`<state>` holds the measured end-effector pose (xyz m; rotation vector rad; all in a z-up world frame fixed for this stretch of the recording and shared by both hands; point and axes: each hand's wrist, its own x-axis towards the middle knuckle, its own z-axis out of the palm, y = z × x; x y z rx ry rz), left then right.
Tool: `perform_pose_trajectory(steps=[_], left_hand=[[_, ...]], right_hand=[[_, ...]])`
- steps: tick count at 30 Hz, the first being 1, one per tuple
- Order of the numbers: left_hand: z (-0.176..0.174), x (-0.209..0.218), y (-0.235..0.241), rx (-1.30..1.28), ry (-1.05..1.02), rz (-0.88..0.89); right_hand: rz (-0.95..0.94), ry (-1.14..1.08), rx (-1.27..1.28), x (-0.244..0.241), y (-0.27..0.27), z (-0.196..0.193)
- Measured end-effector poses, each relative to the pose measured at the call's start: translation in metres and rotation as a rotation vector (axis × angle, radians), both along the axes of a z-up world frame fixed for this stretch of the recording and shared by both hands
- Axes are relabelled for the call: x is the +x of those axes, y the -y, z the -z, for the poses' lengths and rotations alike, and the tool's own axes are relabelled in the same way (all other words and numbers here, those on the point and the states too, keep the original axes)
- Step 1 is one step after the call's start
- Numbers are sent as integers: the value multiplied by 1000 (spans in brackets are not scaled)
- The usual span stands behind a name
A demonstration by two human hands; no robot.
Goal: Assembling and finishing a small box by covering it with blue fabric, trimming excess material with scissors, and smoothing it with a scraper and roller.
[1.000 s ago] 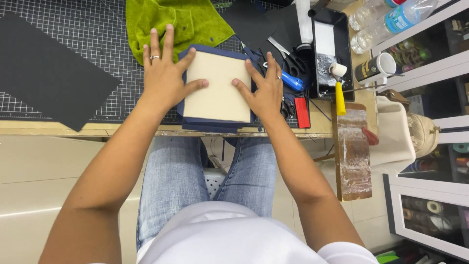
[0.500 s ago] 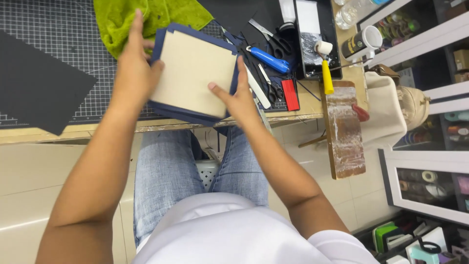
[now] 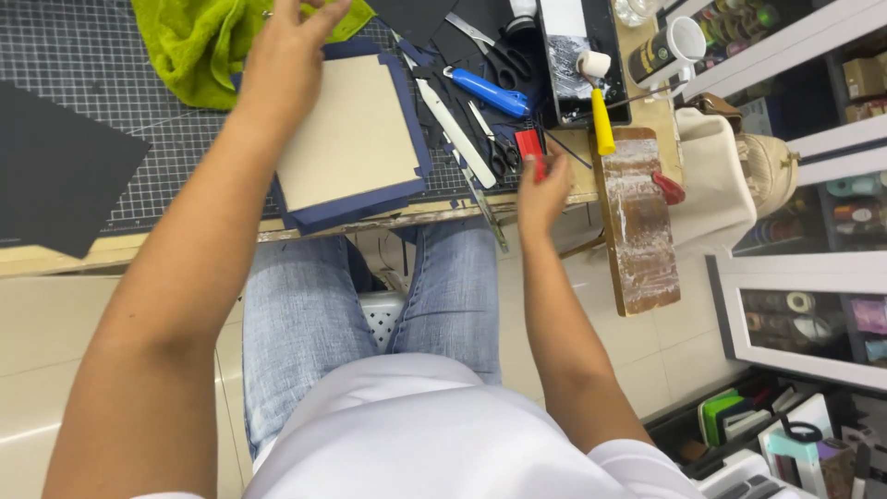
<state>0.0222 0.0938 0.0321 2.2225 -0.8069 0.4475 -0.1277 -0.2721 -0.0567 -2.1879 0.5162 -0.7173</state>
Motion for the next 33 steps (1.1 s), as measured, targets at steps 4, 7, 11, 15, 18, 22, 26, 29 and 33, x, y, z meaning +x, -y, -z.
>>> perform_pose_trajectory(steps=[4, 7, 11, 15, 18, 22, 26, 29, 33], left_hand=[[-8, -24, 21, 40, 271, -77], [10, -43, 24, 129, 149, -38], [29, -52, 26, 183, 167, -43], [30, -54, 23, 187, 116, -12], [33, -53, 32, 194, 134, -42], [31, -58, 36, 178, 191, -96], [30, -62, 38, 183, 258, -125], [31, -61, 38, 166, 257, -129], [29, -62, 37, 178, 264, -124]], right_hand=[[185, -372, -474, 29, 59, 57], [182, -416, -400, 35, 77, 67], [155, -337, -258, 24, 82, 46], [-8, -120, 53, 2, -17, -10], [-349, 104, 554, -11, -87, -1], [-527, 215, 448, -6, -130, 14], [-715, 382, -40, 51, -135, -14], [-740, 386, -307, 108, -126, -18], [-774, 373, -266, 117, -131, -41]])
